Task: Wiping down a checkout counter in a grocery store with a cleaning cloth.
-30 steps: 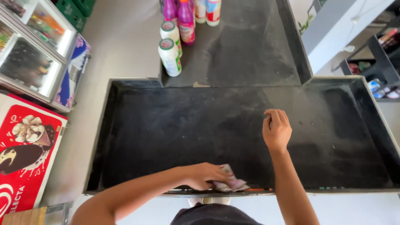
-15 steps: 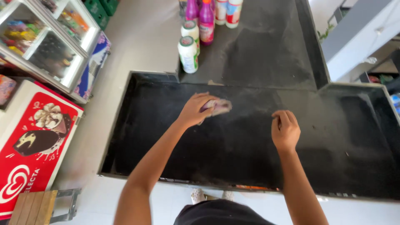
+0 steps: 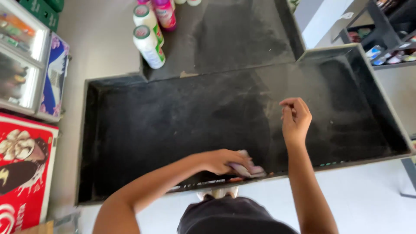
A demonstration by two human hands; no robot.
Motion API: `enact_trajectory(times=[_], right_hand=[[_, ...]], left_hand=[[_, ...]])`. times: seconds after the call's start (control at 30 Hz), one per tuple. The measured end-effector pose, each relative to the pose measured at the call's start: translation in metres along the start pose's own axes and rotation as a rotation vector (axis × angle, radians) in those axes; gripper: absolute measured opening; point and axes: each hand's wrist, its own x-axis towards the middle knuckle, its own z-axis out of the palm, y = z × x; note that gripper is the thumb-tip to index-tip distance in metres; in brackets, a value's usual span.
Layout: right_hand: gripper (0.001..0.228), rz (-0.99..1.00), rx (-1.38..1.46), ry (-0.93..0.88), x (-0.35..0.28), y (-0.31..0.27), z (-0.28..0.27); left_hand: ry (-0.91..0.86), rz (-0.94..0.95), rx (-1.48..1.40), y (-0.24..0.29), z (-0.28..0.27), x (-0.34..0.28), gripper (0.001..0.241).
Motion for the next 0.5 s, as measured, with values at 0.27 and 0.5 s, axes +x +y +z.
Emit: enact_trajectory(times=[0.27,0.5], right_hand=[[0.023,-0.153,-0.634,-0.015,0.064,0.08,-0.035],[0.011,-0.214,-0.724,-0.039,0.07,0.065,-0.031]], left_hand=[[0.641,-0.41,0.683,-0.113,-0.155,0.009,0.065],[0.686,-0.498,1.112,-0.23,-0.146,0.135,0.063]])
